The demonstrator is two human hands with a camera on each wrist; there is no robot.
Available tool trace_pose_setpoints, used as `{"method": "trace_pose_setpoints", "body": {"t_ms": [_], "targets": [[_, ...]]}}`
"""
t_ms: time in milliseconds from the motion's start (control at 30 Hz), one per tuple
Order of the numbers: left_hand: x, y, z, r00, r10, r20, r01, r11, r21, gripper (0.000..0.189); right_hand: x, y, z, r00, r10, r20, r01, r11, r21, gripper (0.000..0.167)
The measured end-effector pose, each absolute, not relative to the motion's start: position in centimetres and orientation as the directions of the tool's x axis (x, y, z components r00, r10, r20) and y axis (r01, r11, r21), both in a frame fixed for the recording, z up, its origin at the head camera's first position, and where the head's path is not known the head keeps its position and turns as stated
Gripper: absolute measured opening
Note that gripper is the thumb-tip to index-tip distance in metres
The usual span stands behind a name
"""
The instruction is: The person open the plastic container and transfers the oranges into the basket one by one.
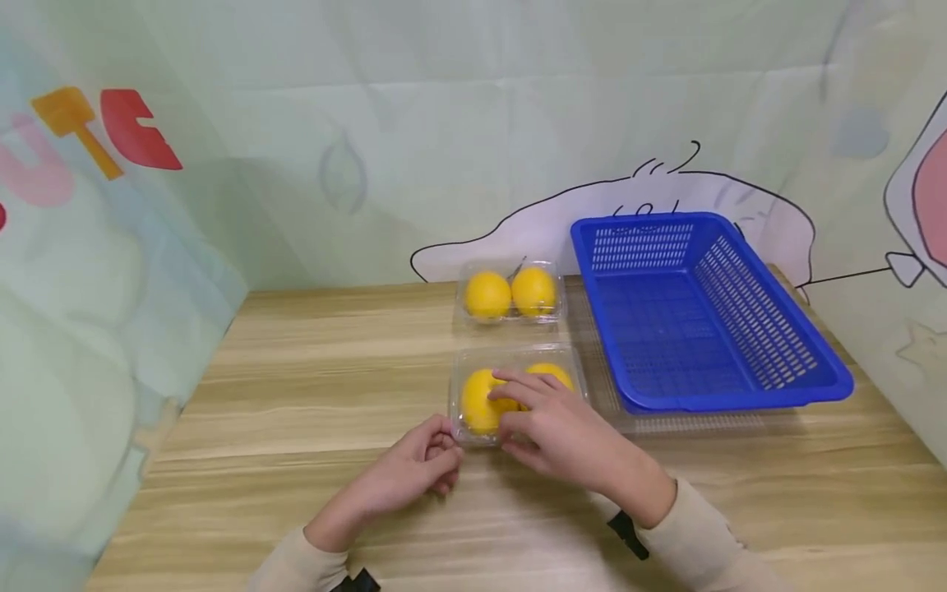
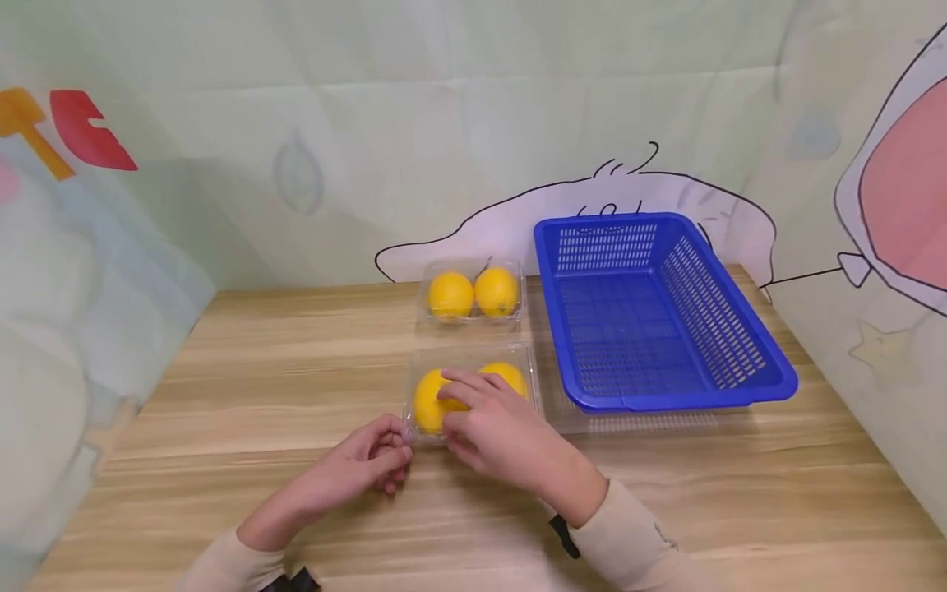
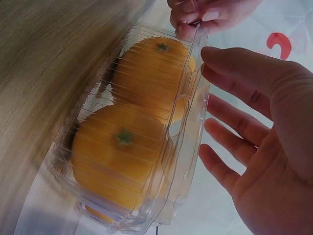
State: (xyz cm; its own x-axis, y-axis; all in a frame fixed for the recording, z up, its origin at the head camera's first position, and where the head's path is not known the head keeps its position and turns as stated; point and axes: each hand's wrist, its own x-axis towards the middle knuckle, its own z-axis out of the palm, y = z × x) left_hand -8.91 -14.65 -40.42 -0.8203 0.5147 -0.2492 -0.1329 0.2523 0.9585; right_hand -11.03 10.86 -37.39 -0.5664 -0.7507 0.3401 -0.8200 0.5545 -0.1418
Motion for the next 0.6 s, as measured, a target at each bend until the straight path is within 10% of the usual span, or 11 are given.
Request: {"method": "trace_pose_setpoints", "body": {"t_ms": [600], "targets": [[-9.77,-15.20,-41.15,-0.800,0.503,-0.327,-0.293,0.148,0.944,0.020,-10.93,10.32,-37.79,-0.576,-0.735,0.358,-0.809,0.577,-0.116,0.021]]}}
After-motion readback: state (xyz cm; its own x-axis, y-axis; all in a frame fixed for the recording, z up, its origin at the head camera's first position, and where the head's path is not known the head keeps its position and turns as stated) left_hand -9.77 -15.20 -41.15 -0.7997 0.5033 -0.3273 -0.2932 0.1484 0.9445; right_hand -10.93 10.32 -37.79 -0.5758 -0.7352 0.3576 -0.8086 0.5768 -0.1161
